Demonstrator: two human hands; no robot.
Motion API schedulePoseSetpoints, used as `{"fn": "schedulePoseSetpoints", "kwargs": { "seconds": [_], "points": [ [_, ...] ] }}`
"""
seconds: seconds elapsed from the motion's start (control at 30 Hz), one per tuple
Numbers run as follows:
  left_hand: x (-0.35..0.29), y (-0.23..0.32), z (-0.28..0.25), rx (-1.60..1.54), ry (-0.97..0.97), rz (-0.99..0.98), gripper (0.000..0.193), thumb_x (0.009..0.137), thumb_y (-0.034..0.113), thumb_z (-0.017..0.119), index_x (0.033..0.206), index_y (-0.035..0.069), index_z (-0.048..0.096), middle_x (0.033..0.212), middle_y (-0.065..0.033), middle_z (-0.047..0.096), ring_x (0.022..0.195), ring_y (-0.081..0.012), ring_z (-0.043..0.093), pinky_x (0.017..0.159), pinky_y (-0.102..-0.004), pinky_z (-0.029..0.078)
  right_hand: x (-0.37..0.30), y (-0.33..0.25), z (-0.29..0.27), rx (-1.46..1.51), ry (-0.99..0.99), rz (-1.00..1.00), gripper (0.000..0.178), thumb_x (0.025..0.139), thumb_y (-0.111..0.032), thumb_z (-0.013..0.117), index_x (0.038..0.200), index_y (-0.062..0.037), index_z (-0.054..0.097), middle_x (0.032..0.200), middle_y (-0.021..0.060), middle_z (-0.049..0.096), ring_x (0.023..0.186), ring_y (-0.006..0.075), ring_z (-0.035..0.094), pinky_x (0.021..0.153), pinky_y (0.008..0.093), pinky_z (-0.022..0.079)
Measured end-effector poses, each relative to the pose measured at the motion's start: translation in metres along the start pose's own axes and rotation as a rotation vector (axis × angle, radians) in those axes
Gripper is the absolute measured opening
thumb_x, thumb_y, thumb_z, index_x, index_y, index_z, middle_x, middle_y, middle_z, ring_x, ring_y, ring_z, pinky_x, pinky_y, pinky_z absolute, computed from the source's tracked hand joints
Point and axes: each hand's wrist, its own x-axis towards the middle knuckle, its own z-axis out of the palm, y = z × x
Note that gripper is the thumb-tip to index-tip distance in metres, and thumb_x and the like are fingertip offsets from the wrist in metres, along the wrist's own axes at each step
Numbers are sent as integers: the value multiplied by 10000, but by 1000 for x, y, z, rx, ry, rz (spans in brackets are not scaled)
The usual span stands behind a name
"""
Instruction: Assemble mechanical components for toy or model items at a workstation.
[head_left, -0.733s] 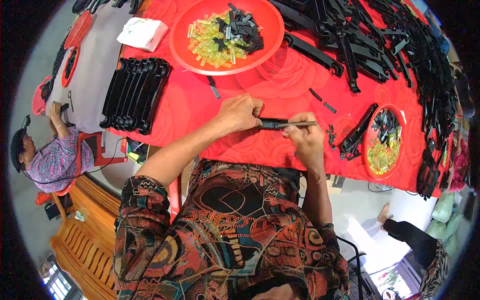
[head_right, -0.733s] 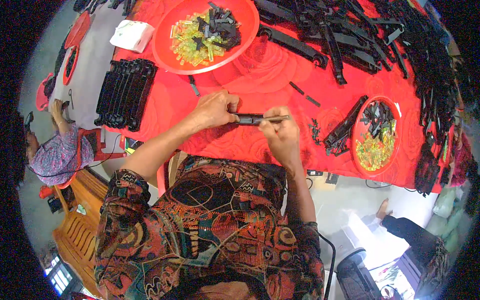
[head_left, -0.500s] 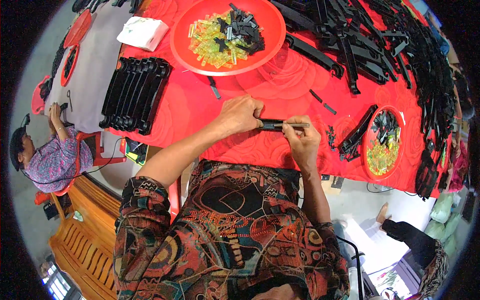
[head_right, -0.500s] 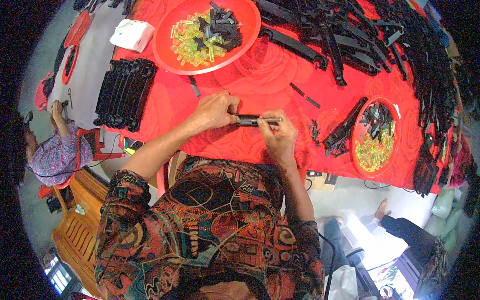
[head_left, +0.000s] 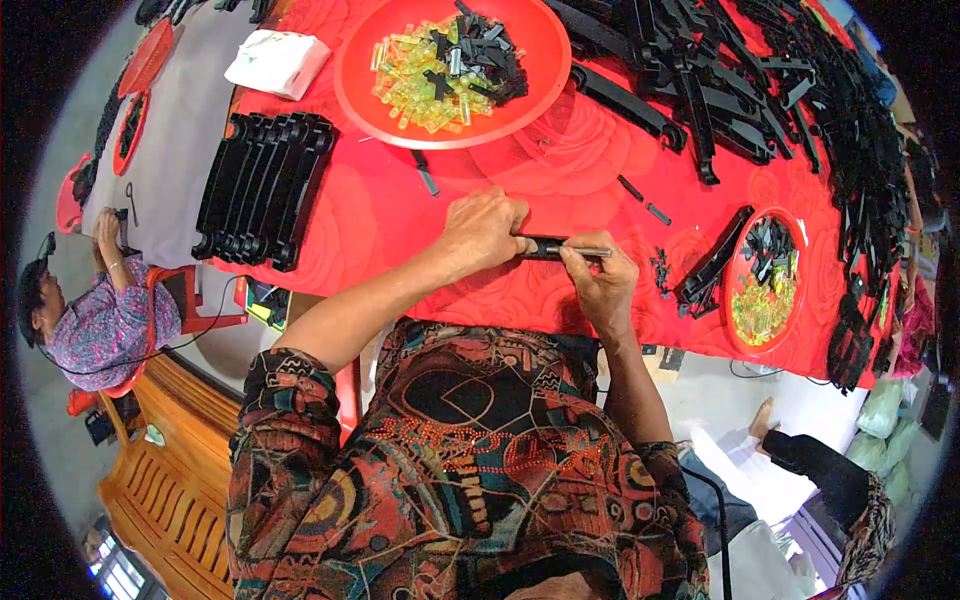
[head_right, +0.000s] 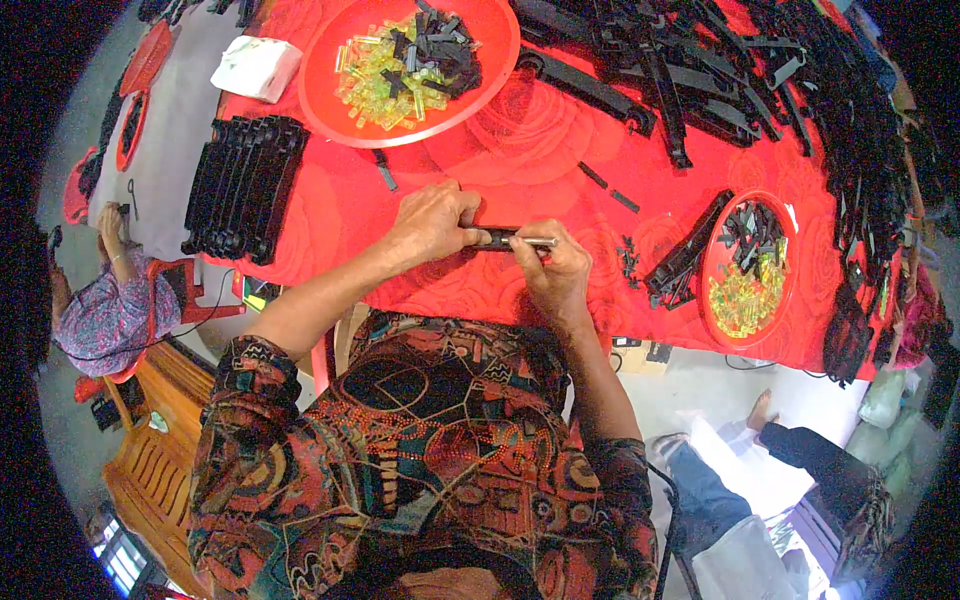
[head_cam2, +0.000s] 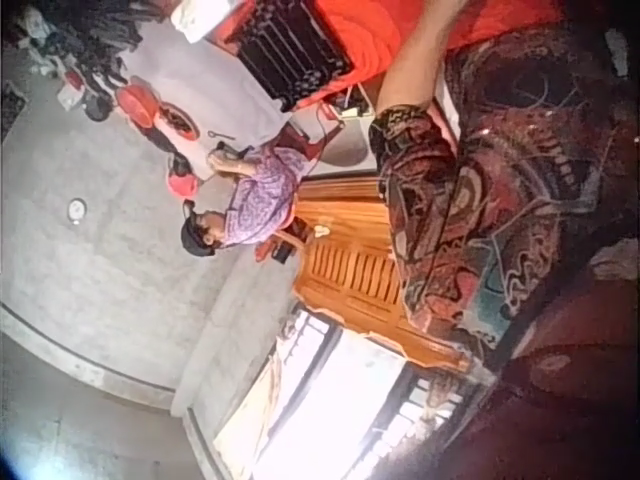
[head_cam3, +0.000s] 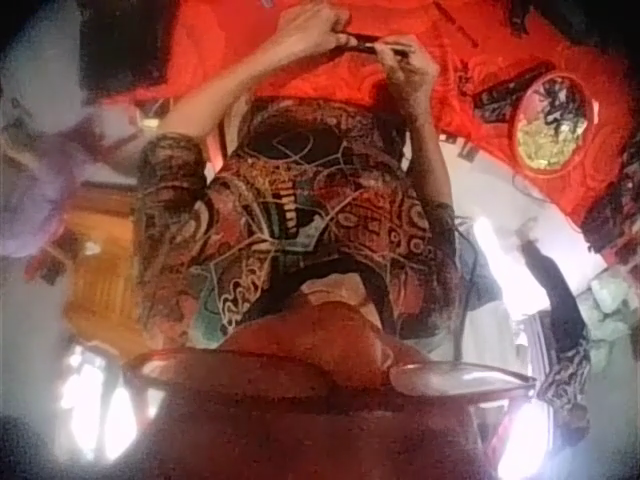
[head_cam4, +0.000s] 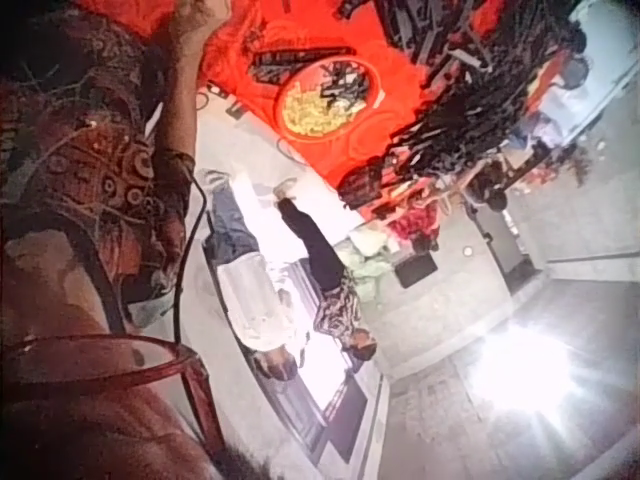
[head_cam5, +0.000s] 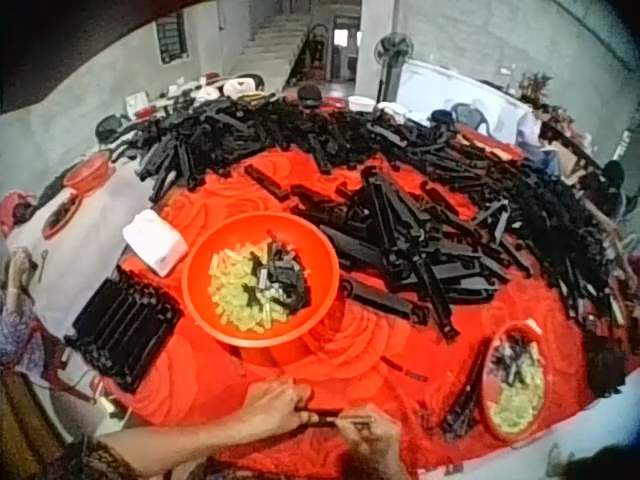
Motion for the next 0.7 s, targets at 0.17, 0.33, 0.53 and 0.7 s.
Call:
{"fn": "schedulePoseSetpoints", "kwargs": {
  "seconds": [0.17,0.33,0.53,0.7],
  "points": [
    [4,2,0,44,-17,-18,363,626,315,763,640,45,520,678,-136,554,717,-321,574,589,-448,419,2,4,2,-56,-14,-31,78,776,-31,657,827,-12,602,761,49,601,651,108,554,600,237,450],
    [4,3,-1,79,15,-25,355,624,339,749,663,44,555,668,-144,580,709,-335,597,586,-450,441,5,-4,5,-92,3,20,64,769,-33,642,787,-22,581,690,64,558,591,119,540,532,263,434],
    [4,2,5,106,8,-65,338,615,360,734,714,62,610,711,-141,624,737,-319,625,601,-444,472,-2,8,9,141,65,110,72,821,-44,625,807,-22,557,676,-21,528,601,29,439,539,190,376],
    [5,4,9,54,7,-65,338,599,361,729,717,63,623,714,-148,625,742,-330,623,613,-448,483,0,5,10,53,75,35,93,796,-58,638,761,-29,556,631,-5,479,573,61,422,511,219,361]
  ]
}}
